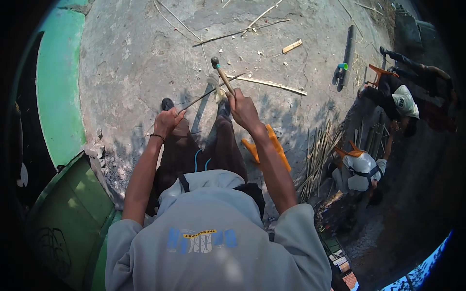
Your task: The person splits pieces of bamboo into strips using a machete and a hammer, striking the blade into the bamboo stalks to divide them.
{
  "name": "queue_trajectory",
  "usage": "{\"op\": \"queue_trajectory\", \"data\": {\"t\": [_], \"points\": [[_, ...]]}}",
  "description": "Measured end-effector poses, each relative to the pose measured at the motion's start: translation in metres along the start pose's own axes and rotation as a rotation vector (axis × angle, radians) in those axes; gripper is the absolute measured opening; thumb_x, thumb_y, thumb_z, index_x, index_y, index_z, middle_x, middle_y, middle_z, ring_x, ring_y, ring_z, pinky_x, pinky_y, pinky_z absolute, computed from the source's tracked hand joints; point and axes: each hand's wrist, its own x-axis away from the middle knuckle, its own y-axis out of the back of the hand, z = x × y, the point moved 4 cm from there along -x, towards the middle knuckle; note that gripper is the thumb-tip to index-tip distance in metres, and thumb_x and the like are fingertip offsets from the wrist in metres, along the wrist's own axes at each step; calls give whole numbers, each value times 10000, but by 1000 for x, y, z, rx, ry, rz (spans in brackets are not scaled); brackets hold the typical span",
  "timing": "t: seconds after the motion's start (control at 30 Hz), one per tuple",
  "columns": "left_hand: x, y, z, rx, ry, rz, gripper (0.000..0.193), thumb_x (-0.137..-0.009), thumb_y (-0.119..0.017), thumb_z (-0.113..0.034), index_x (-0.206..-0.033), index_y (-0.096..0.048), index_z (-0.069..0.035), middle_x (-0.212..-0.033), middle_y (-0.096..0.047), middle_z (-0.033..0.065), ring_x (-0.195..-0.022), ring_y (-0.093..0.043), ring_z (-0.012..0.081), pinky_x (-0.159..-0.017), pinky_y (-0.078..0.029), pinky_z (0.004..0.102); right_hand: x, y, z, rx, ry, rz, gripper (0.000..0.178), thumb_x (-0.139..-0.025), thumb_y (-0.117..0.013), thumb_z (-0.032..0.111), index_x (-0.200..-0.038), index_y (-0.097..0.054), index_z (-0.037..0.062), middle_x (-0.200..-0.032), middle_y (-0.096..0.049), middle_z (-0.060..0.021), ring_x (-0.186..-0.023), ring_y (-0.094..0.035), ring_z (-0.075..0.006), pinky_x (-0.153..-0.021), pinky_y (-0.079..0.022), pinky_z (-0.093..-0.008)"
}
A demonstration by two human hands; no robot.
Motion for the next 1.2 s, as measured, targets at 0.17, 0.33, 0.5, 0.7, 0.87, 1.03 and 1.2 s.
{"op": "queue_trajectory", "data": {"t": [0.17,0.33,0.5,0.7,0.87,1.03,1.2], "points": [[-6,5,-4,-18,13,1,564,-921,-621,-559,-697,-606,-42,-634,-630,228,-648,-664,430,-555,-533,509,37,59,56,-323,88,-122,220,-1042,-521,232,-953,-487,33,-615,-511,-142,-547,-574,-307,-521,-431,-396],[-22,12,-8,17,79,-22,589,-935,-591,-573,-695,-624,-36,-639,-626,237,-654,-653,446,-572,-520,521,31,4,-12,-279,154,-268,196,-1039,-509,224,-1020,-451,37,-651,-563,-206,-623,-605,-467,-542,-456,-472],[-50,16,-4,4,61,25,612,-943,-560,-593,-732,-640,-24,-681,-643,250,-699,-653,461,-594,-517,526,-15,-8,-33,-86,-51,-21,292,-1051,-497,306,-1017,-484,16,-625,-568,-250,-628,-594,-487,-543,-429,-510],[-48,21,20,-67,164,96,668,-948,-475,-660,-865,-664,-25,-806,-684,247,-821,-659,458,-731,-522,529,-1,38,46,-395,127,-220,213,-1043,-529,235,-996,-477,34,-590,-496,-129,-503,-550,-354,-501,-419,-431],[-69,12,10,-19,180,134,648,-949,-495,-644,-853,-668,-27,-790,-688,226,-797,-667,438,-716,-524,511,-38,-34,-39,-75,46,-72,232,-1036,-523,260,-1023,-458,38,-657,-594,-243,-626,-590,-493,-545,-427,-524],[-53,15,29,-22,161,103,624,-966,-504,-607,-812,-644,-19,-754,-662,230,-750,-644,446,-668,-497,497,-47,-18,10,-254,-139,3,260,-1042,-517,298,-1044,-457,45,-635,-587,-237,-620,-602,-477,-548,-435,-521],[-59,18,26,21,217,86,630,-976,-496,-593,-798,-621,-2,-742,-625,256,-717,-606,470,-630,-459,499,-32,17,53,-406,154,-209,248,-1037,-530,276,-1046,-456,40,-622,-564,-204,-583,-600,-447,-521,-427,-508]]}}
